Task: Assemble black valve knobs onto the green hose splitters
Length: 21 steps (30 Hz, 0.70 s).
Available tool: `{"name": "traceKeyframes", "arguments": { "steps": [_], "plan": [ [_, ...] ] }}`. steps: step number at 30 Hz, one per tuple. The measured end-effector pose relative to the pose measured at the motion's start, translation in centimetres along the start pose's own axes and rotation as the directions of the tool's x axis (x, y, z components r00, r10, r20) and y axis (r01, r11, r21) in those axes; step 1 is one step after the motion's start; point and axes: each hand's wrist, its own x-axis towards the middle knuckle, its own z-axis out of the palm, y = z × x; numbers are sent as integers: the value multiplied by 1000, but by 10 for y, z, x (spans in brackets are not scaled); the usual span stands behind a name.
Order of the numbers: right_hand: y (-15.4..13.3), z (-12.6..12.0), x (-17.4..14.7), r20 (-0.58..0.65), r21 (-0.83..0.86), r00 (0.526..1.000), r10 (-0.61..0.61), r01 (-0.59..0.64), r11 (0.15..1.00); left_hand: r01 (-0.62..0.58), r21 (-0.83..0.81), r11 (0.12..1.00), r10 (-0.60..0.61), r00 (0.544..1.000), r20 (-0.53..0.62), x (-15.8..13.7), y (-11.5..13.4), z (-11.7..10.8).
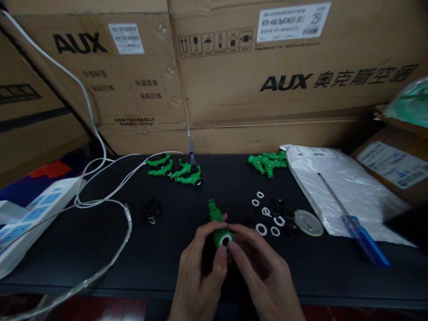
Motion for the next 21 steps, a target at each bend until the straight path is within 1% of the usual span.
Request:
{"name": "traceKeyframes", "arguments": {
  "steps": [5,8,14,19,21],
  "plan": [
    [5,5,2,-15,3,999,-43,43,999,-17,59,998,18,1000,-14,1,-5,0],
    [11,6,1,-24,0,998,-65,65,998,-50,89,995,51,999,-9,1,-5,-1],
    [10,9,-2,2,0,998,-69,69,998,-149,174,973,156,987,-27,-2,-7,-1],
    [6,14,-5,-82,22,996,-18,20,1000,-203,206,957,217,975,-49,-3,-9,1],
    [7,13,-5,-69,12,997,-30,31,999,-215,223,951,229,973,-40,-4,-9,1]
  ]
}}
